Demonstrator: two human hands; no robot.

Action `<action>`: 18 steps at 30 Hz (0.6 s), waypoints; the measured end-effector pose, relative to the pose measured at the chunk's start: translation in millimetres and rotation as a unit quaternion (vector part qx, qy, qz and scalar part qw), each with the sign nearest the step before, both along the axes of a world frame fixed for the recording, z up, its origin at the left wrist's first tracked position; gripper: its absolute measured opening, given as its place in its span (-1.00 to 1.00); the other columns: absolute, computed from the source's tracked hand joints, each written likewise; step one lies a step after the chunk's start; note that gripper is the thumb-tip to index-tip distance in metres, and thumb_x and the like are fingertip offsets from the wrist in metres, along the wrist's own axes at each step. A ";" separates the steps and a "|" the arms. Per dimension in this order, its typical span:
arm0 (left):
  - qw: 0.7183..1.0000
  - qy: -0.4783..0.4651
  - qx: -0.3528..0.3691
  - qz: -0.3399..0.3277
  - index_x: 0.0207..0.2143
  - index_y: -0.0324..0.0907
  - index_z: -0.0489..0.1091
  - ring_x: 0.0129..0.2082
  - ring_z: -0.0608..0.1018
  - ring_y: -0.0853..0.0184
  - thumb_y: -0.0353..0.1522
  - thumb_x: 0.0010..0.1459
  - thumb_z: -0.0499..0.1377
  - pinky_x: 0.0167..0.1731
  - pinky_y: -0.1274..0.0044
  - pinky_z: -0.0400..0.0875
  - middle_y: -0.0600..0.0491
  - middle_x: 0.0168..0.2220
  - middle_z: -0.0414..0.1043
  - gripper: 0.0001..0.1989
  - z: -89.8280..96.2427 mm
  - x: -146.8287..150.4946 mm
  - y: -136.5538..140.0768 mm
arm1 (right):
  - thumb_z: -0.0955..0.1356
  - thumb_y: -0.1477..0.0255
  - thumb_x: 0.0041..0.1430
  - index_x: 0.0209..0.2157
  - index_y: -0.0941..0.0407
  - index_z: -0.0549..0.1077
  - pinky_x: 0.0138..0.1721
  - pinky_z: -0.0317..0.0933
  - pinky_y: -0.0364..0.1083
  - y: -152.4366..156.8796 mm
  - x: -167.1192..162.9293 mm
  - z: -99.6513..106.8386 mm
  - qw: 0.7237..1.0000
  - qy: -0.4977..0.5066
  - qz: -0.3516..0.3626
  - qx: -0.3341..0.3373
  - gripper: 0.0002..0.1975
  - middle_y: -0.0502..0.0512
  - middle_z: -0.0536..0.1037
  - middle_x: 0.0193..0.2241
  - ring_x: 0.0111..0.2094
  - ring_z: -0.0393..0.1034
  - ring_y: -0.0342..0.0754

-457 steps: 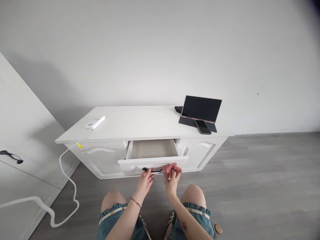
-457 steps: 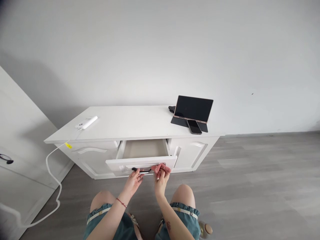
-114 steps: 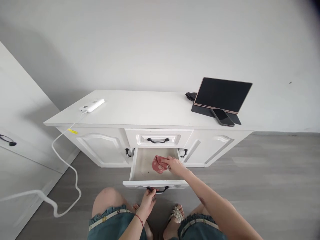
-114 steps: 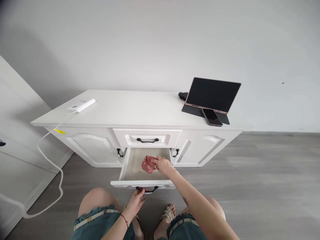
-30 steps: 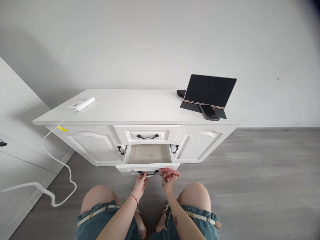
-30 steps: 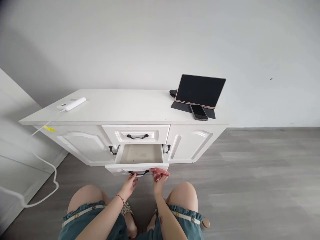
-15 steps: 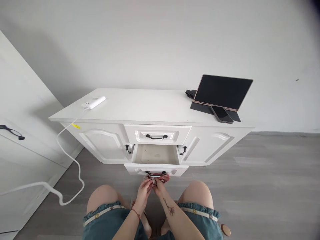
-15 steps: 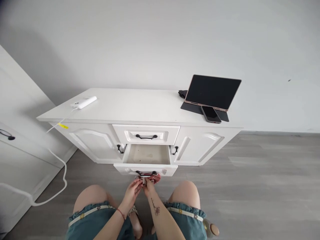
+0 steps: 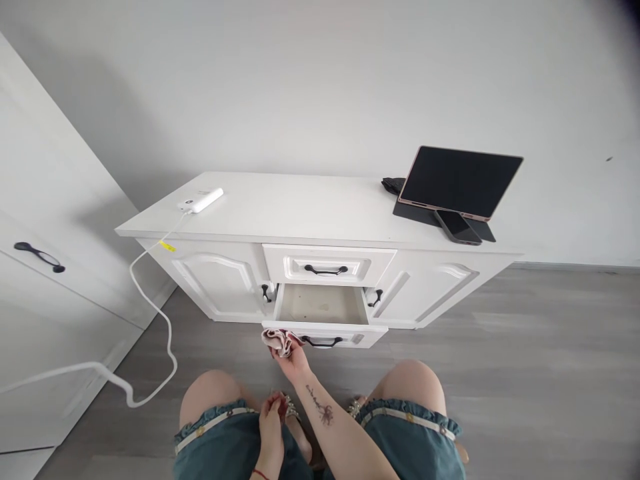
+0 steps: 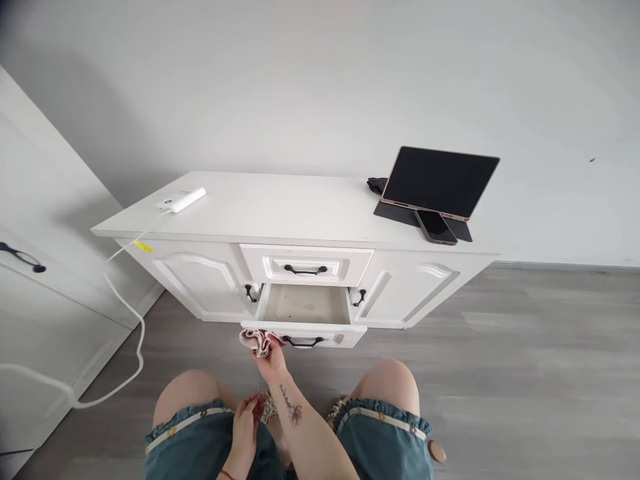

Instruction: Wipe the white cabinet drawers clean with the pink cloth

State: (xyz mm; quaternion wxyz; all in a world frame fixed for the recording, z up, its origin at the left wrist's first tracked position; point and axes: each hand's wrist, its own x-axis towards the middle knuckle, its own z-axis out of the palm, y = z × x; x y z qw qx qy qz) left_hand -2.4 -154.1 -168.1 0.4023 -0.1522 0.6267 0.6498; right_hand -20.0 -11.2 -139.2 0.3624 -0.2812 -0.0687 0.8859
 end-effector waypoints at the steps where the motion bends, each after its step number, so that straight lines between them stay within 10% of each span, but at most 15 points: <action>1: 1.000 -0.004 0.009 0.000 -0.53 -0.10 0.36 -0.48 0.55 0.32 -0.52 0.01 0.16 -0.30 0.44 0.45 0.06 -0.49 0.46 -0.85 3.8 0.5 4.4 | 0.25 0.56 0.08 -0.45 0.11 0.36 -0.30 0.38 -0.12 2.4 6.3 5.1 1.000 0.007 0.000 -0.014 -0.90 -0.05 0.52 -0.47 -0.36 0.45 -0.16; 18: 0.997 0.003 0.068 -0.041 -0.46 -0.13 0.39 -0.38 0.50 0.45 -0.51 0.01 0.15 -0.20 0.56 0.31 0.16 -0.43 0.44 -0.89 27.9 -13.0 96.1 | 0.08 0.69 0.16 -0.40 0.26 0.44 -0.25 0.29 -0.20 44.6 137.8 48.1 0.995 0.073 0.066 -0.029 -0.66 0.08 0.48 -0.36 -0.30 0.39 -0.26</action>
